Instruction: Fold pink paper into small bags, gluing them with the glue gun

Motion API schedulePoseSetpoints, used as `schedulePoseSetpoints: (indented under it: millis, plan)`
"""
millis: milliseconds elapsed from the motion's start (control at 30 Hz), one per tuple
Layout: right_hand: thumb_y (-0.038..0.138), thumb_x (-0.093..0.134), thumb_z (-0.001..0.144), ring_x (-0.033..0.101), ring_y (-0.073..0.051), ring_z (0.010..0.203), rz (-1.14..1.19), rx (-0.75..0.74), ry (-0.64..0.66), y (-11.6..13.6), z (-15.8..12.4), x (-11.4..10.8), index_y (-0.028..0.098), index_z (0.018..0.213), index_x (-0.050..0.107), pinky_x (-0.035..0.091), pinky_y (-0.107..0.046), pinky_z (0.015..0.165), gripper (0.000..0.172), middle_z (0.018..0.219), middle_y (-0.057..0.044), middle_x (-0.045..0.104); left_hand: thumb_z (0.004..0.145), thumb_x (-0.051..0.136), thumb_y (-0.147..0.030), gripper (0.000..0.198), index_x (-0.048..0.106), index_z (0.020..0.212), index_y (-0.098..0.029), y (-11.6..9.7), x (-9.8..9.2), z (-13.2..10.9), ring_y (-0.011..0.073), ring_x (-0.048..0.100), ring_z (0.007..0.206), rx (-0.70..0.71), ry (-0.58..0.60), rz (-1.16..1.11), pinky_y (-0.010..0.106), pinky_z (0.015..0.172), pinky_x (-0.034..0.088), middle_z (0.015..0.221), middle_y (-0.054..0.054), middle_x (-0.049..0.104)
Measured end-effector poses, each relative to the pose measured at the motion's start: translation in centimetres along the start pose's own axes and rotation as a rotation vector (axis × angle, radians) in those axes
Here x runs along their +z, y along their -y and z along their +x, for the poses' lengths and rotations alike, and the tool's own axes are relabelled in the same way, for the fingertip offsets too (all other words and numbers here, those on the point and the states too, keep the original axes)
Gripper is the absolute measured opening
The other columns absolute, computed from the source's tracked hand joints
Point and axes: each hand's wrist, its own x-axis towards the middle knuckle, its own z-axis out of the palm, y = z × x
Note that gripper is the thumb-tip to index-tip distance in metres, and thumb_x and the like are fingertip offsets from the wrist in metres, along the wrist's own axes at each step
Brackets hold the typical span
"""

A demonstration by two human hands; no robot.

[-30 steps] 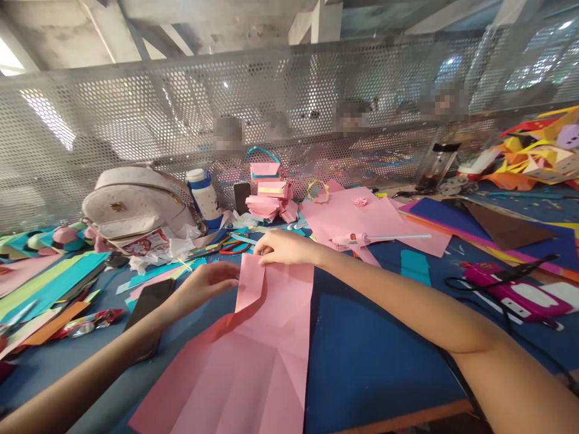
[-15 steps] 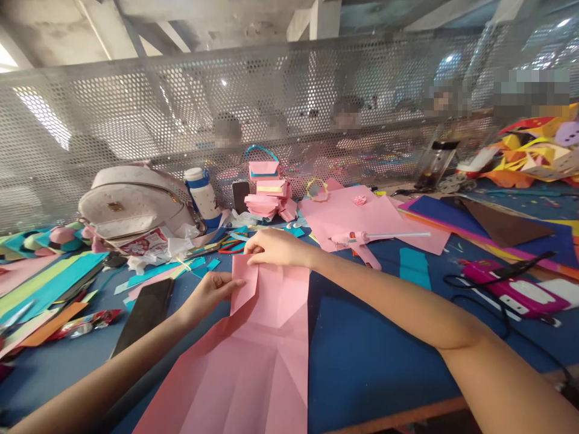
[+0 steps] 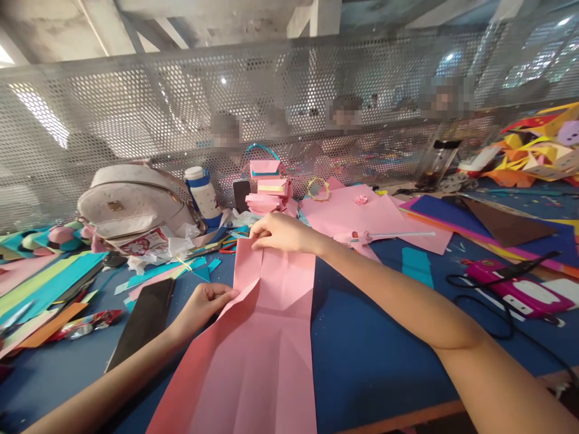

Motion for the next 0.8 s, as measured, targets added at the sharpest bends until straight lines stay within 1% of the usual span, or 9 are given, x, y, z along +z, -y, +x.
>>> schedulePoseSetpoints:
  millis: [133, 233, 400, 500, 567, 633, 667, 733, 800]
  plan:
    - [0.022, 0.063, 0.081, 0.057, -0.011, 0.066, 0.024, 0.005, 0.011, -0.2, -0.1, -0.2, 0.015, 0.078, 0.068, 0.038, -0.024, 0.064, 0.009, 0.068, 0.001, 0.067, 0.072, 0.071, -0.048, 0.038, 0.067, 0.064, -0.012, 0.1, 0.1, -0.2, 0.0093, 0.048, 0.049, 0.005, -0.032, 0.007, 0.02, 0.048, 0.033, 0.055, 0.001, 0.061]
    - [0.023, 0.063, 0.081, 0.056, -0.011, 0.063, 0.02, -0.009, 0.007, -0.6, 0.0, 0.0, 0.015, 0.078, 0.067, 0.037, -0.024, 0.063, 0.009, 0.065, 0.002, 0.065, 0.073, 0.071, -0.048, 0.039, 0.066, 0.063, -0.011, 0.1, -0.1, -0.2, 0.0078, 0.044, 0.047, 0.017, -0.026, 0.024, 0.02, 0.047, 0.029, 0.052, -0.001, 0.057]
    - [0.022, 0.064, 0.081, 0.056, -0.012, 0.065, -0.019, -0.057, 0.007, -1.3, 0.9, 1.1, 0.014, 0.08, 0.067, 0.036, -0.024, 0.062, 0.009, 0.066, 0.001, 0.064, 0.076, 0.068, -0.05, 0.04, 0.063, 0.067, -0.011, 0.0, -0.1, 0.1, 0.0061, 0.035, 0.049, 0.059, 0.059, 0.015, 0.02, 0.048, 0.025, 0.053, -0.004, 0.047]
    - [0.02, 0.063, 0.083, 0.06, -0.014, 0.07, -0.046, -0.086, 0.023, -0.9, 1.4, 2.1, 0.016, 0.085, 0.068, 0.038, -0.024, 0.065, 0.007, 0.074, 0.0, 0.068, 0.078, 0.066, -0.051, 0.043, 0.056, 0.062, -0.012, -0.1, 0.2, 0.0, 0.0055, 0.029, 0.049, 0.061, 0.105, -0.021, 0.021, 0.048, 0.02, 0.053, -0.005, 0.04]
    - [0.017, 0.059, 0.086, 0.062, -0.015, 0.08, -0.08, -0.132, -0.057, -0.2, 1.3, 2.6, 0.018, 0.096, 0.067, 0.041, -0.025, 0.071, 0.013, 0.089, -0.002, 0.07, 0.078, 0.066, -0.052, 0.046, 0.051, 0.058, -0.014, -0.1, 0.3, -0.1, 0.005, 0.024, 0.048, 0.05, 0.094, -0.038, 0.021, 0.047, 0.017, 0.051, -0.006, 0.035]
    - [0.014, 0.056, 0.088, 0.059, -0.018, 0.097, -0.179, -0.247, -0.185, 0.7, 0.8, 3.2, 0.02, 0.107, 0.063, 0.042, -0.029, 0.083, 0.021, 0.105, -0.004, 0.067, 0.078, 0.066, -0.051, 0.046, 0.049, 0.056, -0.014, -0.2, 0.3, -0.2, 0.0049, 0.023, 0.048, 0.054, 0.071, -0.058, 0.021, 0.047, 0.017, 0.051, -0.007, 0.033]
    - [0.012, 0.055, 0.088, 0.055, -0.019, 0.102, -0.26, -0.324, -0.219, 1.0, 0.3, 3.5, 0.019, 0.108, 0.062, 0.04, -0.032, 0.088, 0.022, 0.108, -0.005, 0.064, 0.078, 0.066, -0.05, 0.046, 0.048, 0.056, -0.014, -0.2, 0.3, -0.3, 0.0047, 0.023, 0.048, 0.058, 0.062, -0.071, 0.021, 0.047, 0.017, 0.051, -0.007, 0.032]
    - [0.009, 0.054, 0.087, 0.053, -0.02, 0.097, -0.435, -0.436, -0.146, 1.4, -0.8, 4.3, 0.02, 0.103, 0.064, 0.039, -0.035, 0.088, 0.022, 0.102, -0.006, 0.062, 0.077, 0.069, -0.047, 0.043, 0.051, 0.057, -0.014, -0.1, 0.2, -0.4, 0.0043, 0.023, 0.048, 0.061, 0.056, -0.107, 0.02, 0.047, 0.019, 0.051, -0.007, 0.032]
    - [0.006, 0.054, 0.086, 0.051, -0.02, 0.094, -0.521, -0.481, 0.001, 1.3, -1.8, 5.3, 0.021, 0.1, 0.066, 0.039, -0.034, 0.084, 0.023, 0.098, -0.005, 0.062, 0.077, 0.07, -0.044, 0.037, 0.057, 0.062, -0.012, 0.0, 0.1, -0.3, 0.0042, 0.027, 0.048, 0.06, 0.063, -0.147, 0.019, 0.047, 0.021, 0.051, -0.007, 0.036]
